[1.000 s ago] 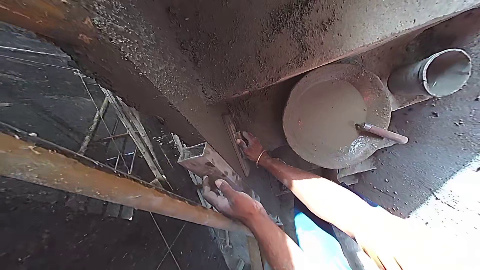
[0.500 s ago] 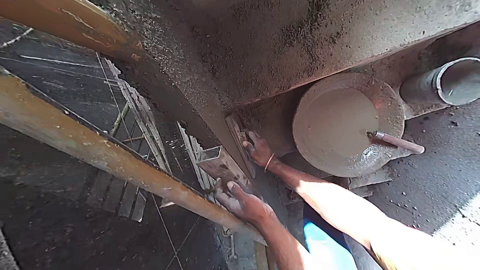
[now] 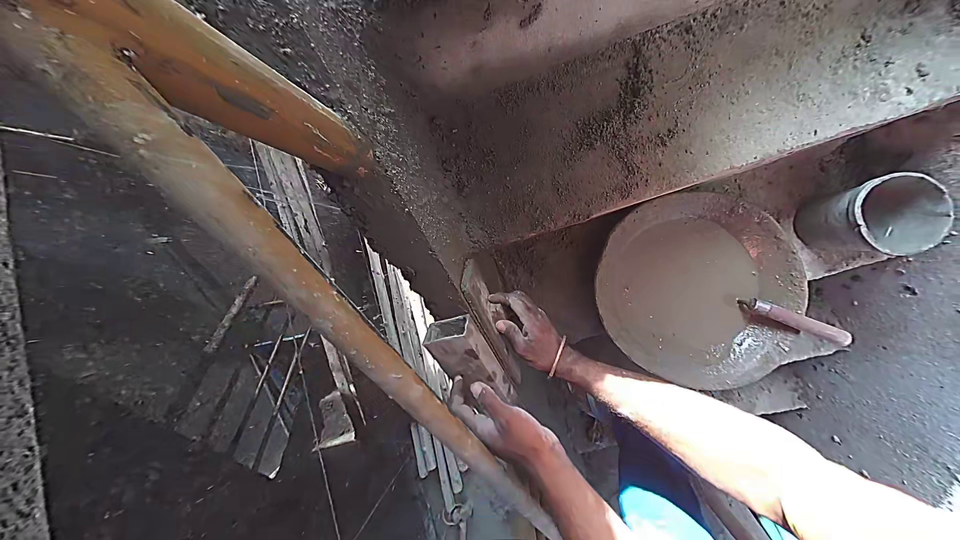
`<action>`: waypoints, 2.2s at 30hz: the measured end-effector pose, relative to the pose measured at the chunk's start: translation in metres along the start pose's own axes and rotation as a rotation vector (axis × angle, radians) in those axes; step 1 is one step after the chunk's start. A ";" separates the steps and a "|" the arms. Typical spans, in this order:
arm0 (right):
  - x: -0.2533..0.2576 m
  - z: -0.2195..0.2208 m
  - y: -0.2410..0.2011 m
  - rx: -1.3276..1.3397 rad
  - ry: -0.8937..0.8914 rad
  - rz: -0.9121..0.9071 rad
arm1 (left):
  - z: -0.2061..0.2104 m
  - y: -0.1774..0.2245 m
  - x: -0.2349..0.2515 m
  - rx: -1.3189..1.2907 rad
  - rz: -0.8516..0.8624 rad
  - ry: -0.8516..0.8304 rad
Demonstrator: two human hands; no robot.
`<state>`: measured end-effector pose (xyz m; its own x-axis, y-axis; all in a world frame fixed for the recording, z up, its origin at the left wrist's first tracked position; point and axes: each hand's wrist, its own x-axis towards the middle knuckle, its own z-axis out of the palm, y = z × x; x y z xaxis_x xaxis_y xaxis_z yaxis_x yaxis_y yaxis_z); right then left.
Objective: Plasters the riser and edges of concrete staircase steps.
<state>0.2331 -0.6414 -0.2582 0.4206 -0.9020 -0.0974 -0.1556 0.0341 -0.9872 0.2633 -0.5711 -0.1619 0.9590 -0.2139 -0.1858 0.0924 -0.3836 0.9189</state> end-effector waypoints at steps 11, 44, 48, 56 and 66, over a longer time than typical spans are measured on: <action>0.120 -0.028 -0.102 -0.004 0.140 -0.188 | -0.003 -0.006 0.002 -0.009 -0.033 0.013; 0.132 -0.027 -0.099 0.088 0.122 0.047 | 0.003 -0.006 0.006 -0.021 0.001 0.033; 0.186 -0.049 -0.174 0.042 0.172 -0.152 | 0.005 -0.001 0.006 -0.006 -0.028 0.042; 0.304 -0.061 -0.244 0.086 0.390 -0.111 | 0.001 -0.006 0.007 0.010 -0.060 0.039; 0.246 -0.052 -0.176 -0.015 0.327 -0.049 | -0.001 -0.036 0.015 -0.020 -0.027 0.064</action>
<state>0.3175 -0.8915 -0.1022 0.1193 -0.9929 -0.0019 -0.1560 -0.0169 -0.9876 0.2749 -0.5596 -0.1972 0.9711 -0.1455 -0.1890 0.1237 -0.3703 0.9207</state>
